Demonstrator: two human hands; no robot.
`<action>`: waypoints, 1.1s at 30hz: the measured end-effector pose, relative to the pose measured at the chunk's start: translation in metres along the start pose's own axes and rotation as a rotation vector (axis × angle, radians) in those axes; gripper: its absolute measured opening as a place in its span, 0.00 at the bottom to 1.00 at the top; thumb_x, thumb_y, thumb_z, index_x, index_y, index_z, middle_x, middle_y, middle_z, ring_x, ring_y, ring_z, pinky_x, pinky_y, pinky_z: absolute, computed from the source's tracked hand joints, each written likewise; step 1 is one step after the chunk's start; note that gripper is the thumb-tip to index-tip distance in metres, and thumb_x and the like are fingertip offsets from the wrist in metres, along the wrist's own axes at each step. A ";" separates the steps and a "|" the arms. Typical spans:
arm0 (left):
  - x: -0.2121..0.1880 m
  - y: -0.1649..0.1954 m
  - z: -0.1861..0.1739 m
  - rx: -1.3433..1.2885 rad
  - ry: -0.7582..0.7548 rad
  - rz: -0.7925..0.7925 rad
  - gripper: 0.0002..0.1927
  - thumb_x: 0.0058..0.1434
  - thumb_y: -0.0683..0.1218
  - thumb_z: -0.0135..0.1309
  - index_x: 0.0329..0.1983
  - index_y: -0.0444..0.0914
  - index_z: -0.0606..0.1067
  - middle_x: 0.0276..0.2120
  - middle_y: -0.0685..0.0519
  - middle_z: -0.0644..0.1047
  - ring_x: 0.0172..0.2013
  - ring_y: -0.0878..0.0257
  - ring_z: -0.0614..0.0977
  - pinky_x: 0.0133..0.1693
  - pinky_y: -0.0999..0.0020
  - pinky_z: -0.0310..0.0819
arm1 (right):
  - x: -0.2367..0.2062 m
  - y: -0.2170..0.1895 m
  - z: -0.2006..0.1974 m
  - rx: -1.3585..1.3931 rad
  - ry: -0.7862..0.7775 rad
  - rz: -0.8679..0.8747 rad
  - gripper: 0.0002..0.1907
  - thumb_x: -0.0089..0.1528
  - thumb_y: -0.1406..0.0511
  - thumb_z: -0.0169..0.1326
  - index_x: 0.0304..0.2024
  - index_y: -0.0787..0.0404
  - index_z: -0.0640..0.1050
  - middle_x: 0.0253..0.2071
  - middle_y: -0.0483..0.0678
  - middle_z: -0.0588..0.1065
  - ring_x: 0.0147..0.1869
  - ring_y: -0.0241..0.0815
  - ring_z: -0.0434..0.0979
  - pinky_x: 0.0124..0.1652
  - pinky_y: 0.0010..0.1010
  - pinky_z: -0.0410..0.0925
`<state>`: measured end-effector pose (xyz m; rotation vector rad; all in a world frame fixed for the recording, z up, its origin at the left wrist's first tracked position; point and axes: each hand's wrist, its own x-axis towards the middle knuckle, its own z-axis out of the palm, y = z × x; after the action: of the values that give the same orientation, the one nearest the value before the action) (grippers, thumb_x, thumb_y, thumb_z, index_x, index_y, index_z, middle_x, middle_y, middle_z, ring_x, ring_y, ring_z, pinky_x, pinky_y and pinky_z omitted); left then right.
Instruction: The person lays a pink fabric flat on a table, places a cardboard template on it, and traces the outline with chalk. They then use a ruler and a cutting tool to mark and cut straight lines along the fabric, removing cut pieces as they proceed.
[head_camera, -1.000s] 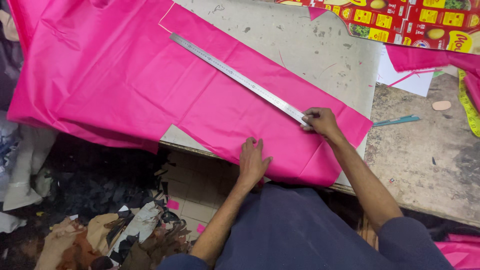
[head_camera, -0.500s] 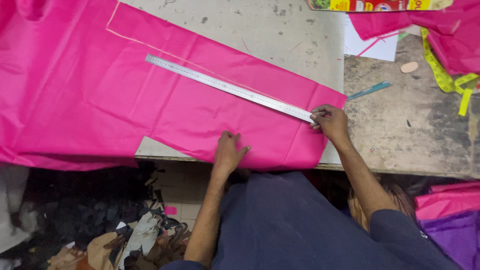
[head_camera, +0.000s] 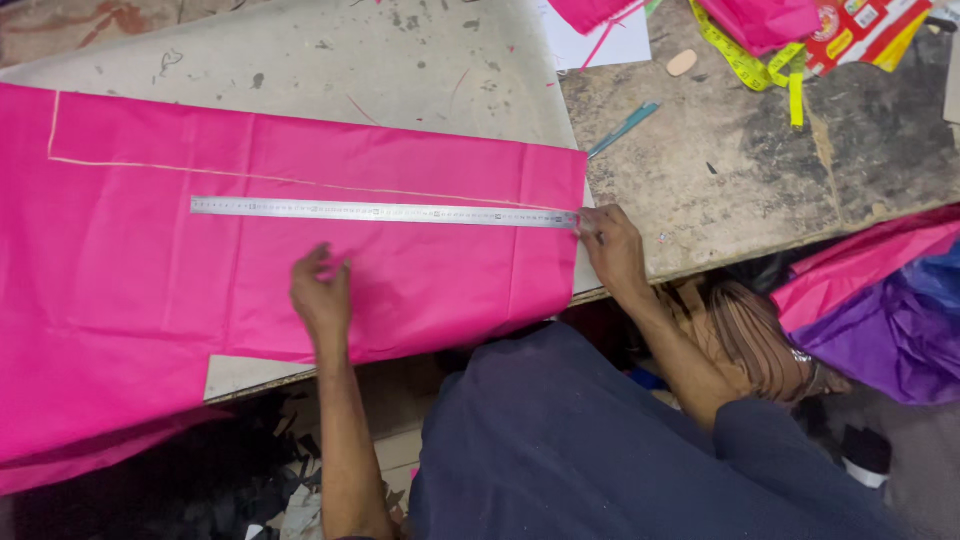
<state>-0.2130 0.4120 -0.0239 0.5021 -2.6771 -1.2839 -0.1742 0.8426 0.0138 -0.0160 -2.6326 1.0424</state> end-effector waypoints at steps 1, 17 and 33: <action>0.016 -0.005 -0.005 0.004 0.119 0.031 0.29 0.61 0.41 0.64 0.65 0.33 0.71 0.57 0.39 0.75 0.55 0.49 0.79 0.56 0.50 0.76 | -0.003 0.002 0.003 0.014 0.003 0.018 0.15 0.61 0.71 0.64 0.51 0.63 0.82 0.45 0.53 0.76 0.41 0.50 0.80 0.40 0.36 0.73; 0.174 -0.020 -0.069 -0.485 0.393 -0.060 0.25 0.66 0.32 0.49 0.67 0.28 0.66 0.46 0.43 0.77 0.40 0.58 0.80 0.37 0.68 0.85 | -0.018 0.012 0.038 0.038 0.168 0.071 0.16 0.62 0.69 0.66 0.53 0.61 0.83 0.47 0.52 0.74 0.38 0.41 0.75 0.36 0.30 0.72; 0.213 -0.029 -0.079 -0.551 0.295 -0.031 0.26 0.63 0.32 0.52 0.65 0.27 0.67 0.48 0.46 0.80 0.46 0.61 0.83 0.50 0.70 0.81 | -0.019 0.027 0.053 0.074 0.193 0.079 0.14 0.62 0.70 0.70 0.49 0.63 0.84 0.48 0.50 0.76 0.37 0.35 0.73 0.37 0.27 0.69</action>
<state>-0.3848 0.2622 -0.0025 0.5939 -1.9726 -1.7124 -0.1739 0.8247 -0.0459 -0.1956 -2.4362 1.1038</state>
